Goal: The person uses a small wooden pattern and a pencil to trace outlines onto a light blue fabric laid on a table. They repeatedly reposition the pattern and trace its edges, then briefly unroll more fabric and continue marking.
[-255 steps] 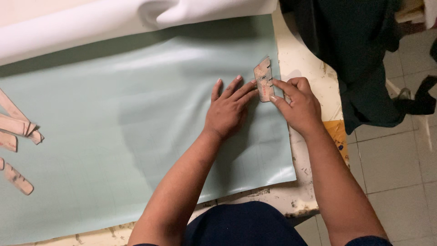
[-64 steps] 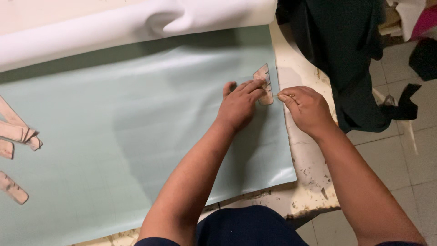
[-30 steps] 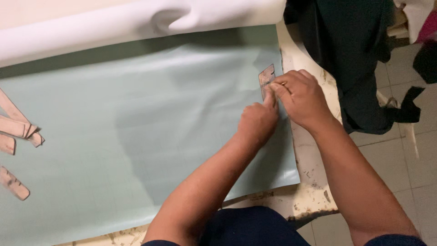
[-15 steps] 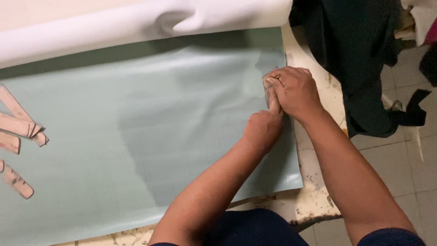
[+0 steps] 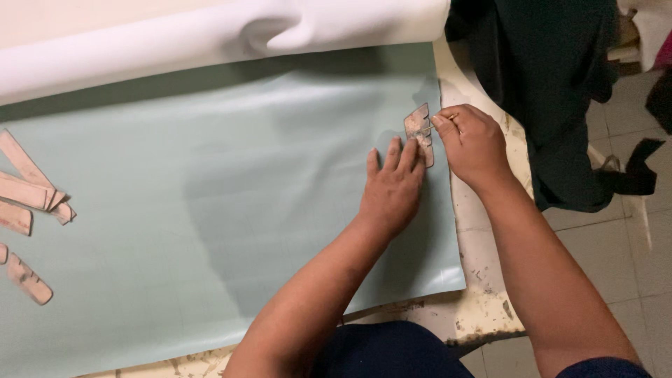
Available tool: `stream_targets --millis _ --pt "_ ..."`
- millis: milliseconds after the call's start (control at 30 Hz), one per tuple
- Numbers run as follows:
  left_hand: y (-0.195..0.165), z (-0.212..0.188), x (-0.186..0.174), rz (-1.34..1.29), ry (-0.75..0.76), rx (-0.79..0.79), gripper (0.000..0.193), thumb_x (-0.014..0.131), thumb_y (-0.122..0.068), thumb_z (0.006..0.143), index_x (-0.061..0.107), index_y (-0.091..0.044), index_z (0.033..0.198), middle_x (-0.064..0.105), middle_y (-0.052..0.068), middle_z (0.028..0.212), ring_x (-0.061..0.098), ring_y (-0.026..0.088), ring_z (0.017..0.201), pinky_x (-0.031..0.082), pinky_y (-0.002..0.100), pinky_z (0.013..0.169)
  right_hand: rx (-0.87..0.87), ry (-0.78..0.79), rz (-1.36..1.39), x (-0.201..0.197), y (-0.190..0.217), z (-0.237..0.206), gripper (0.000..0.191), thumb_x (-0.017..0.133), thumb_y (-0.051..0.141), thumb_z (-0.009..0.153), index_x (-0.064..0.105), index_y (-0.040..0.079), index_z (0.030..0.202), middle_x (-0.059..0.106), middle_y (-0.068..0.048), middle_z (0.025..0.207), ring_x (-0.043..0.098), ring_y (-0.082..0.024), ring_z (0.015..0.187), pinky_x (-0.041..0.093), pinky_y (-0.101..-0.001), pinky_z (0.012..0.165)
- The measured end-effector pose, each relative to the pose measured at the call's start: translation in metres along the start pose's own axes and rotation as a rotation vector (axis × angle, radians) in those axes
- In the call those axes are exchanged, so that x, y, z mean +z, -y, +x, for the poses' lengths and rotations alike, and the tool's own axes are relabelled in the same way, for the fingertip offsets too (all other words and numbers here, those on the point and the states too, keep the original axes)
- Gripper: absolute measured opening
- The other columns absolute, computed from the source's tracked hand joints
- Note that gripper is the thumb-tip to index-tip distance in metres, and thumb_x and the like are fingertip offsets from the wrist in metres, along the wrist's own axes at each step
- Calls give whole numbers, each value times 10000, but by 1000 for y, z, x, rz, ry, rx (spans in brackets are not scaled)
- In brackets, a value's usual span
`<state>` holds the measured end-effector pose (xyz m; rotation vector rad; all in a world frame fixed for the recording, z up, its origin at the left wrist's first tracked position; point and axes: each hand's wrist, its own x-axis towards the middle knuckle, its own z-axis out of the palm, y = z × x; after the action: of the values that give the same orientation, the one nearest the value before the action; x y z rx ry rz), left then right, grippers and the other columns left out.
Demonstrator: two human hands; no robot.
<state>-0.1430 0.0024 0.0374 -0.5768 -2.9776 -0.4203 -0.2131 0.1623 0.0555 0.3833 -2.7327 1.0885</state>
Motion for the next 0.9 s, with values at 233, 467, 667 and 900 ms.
stream_targets --millis 233,467,667,900 --pt "11 -2 -5 -71 33 -13 497 549 -86 899 577 -104 1395 465 76 1531 405 320 1452 294 669 1163 -128 -71 -99 8 4 -9 154 664 158 1063 728 21 1031 738 -127 997 699 -327 920 543 -428 862" --pt "30 -5 -11 -232 130 -14 614 578 -86 875 505 -204 1473 423 -9 1583 369 235 1486 210 538 1221 168 -76 190 8 3 -16 190 567 143 1050 699 25 1118 733 -137 1060 717 -296 924 566 -397 847" --pt "54 -10 -7 -598 76 -36 750 618 3 807 419 -108 1522 357 95 1629 313 293 1524 187 487 1247 313 97 -156 30 11 -36 540 767 320 891 591 18 1303 656 -188 1188 663 -353 1045 524 -463 865" --pt "39 -52 7 -238 25 57 554 605 -102 932 509 -115 1477 374 96 1647 356 256 1544 186 518 1286 457 86 -94 47 3 -39 653 842 355 802 555 48 1302 622 -147 1189 644 -339 1071 518 -447 915"
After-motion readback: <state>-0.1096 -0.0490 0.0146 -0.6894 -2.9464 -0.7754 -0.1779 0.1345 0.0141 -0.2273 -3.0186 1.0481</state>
